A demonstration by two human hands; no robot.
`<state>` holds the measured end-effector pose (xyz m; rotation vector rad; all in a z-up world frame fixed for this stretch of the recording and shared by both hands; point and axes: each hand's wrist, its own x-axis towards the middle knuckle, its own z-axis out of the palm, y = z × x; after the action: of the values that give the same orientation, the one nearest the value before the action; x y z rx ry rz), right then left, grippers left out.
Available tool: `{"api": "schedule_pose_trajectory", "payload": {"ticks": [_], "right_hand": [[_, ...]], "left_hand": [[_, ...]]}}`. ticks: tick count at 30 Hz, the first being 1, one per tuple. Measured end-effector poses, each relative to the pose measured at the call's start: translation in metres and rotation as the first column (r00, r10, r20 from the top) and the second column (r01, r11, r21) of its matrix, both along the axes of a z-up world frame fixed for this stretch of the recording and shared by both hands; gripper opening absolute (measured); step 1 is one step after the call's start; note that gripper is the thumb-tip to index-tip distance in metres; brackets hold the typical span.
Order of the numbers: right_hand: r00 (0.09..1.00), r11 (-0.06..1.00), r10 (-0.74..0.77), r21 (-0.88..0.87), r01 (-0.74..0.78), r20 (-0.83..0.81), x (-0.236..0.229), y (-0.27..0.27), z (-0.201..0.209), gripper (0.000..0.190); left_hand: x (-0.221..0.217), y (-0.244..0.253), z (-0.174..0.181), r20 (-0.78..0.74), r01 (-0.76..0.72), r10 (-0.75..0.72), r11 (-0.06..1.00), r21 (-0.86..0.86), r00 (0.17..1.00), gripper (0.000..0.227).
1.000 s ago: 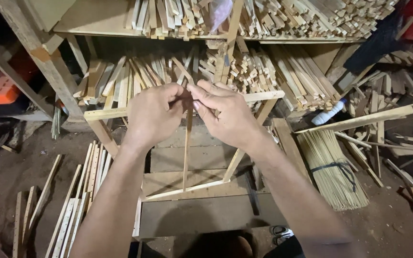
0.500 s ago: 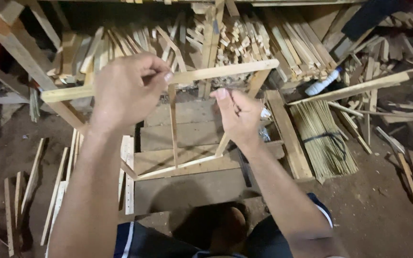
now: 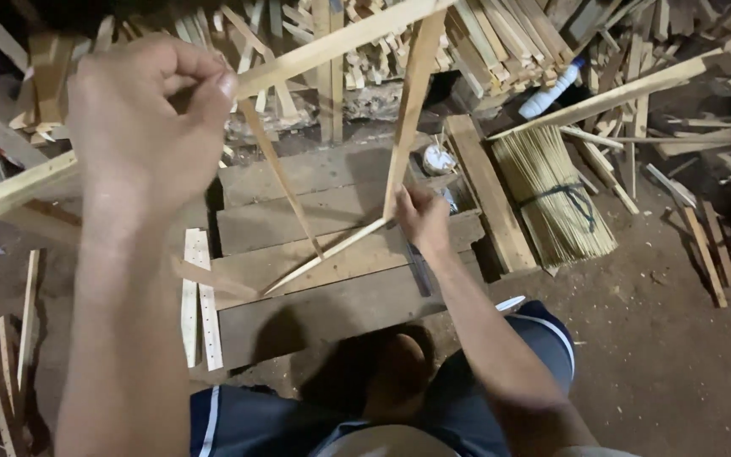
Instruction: Assembling a rectangular wooden frame by aligning slats and hammering them together.
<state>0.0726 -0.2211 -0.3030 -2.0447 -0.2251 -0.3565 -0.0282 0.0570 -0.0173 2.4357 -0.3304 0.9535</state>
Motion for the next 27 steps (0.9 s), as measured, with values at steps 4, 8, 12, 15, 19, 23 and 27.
{"api": "schedule_pose_trajectory", "payload": {"ticks": [4, 8, 12, 15, 19, 23, 27], "right_hand": [[0.986, 0.869, -0.035, -0.492, -0.05, -0.162, 0.016, -0.016, -0.084, 0.031], [0.752, 0.871, -0.158, -0.449, -0.2, -0.64, 0.017, -0.019, -0.158, 0.024], [0.769, 0.623, -0.269, -0.713, -0.32, -0.58, 0.018, -0.013, -0.228, 0.036], [0.767, 0.61, -0.288, -0.727, -0.314, -0.573, 0.024, -0.011, -0.27, 0.048], [0.657, 0.794, -0.243, -0.535, -0.288, -0.714, -0.01, -0.004, -0.17, 0.019], [0.584, 0.94, -0.231, -0.333, -0.072, -0.778, -0.011, -0.008, -0.172, 0.027], [0.442, 0.932, -0.087, 0.084, 0.352, -0.893, -0.019, -0.003, -0.143, 0.031]], "left_hand": [[0.008, -0.031, -0.004, 0.029, -0.108, 0.106, 0.993, 0.042, 0.994, 0.01], [0.016, -0.066, -0.004, -0.042, -0.314, 0.315, 0.949, 0.028, 0.948, 0.012], [0.029, -0.098, 0.002, -0.32, -0.438, 0.406, 0.898, -0.034, 0.856, 0.016], [0.037, -0.114, 0.005, -0.398, -0.461, 0.416, 0.887, -0.019, 0.818, 0.014], [0.045, -0.125, -0.007, -0.295, -0.489, 0.48, 0.871, 0.05, 0.826, 0.014], [0.045, -0.127, -0.013, -0.275, -0.485, 0.48, 0.873, 0.054, 0.833, 0.011], [0.046, -0.124, -0.013, -0.265, -0.493, 0.503, 0.863, 0.111, 0.823, 0.006]]}}
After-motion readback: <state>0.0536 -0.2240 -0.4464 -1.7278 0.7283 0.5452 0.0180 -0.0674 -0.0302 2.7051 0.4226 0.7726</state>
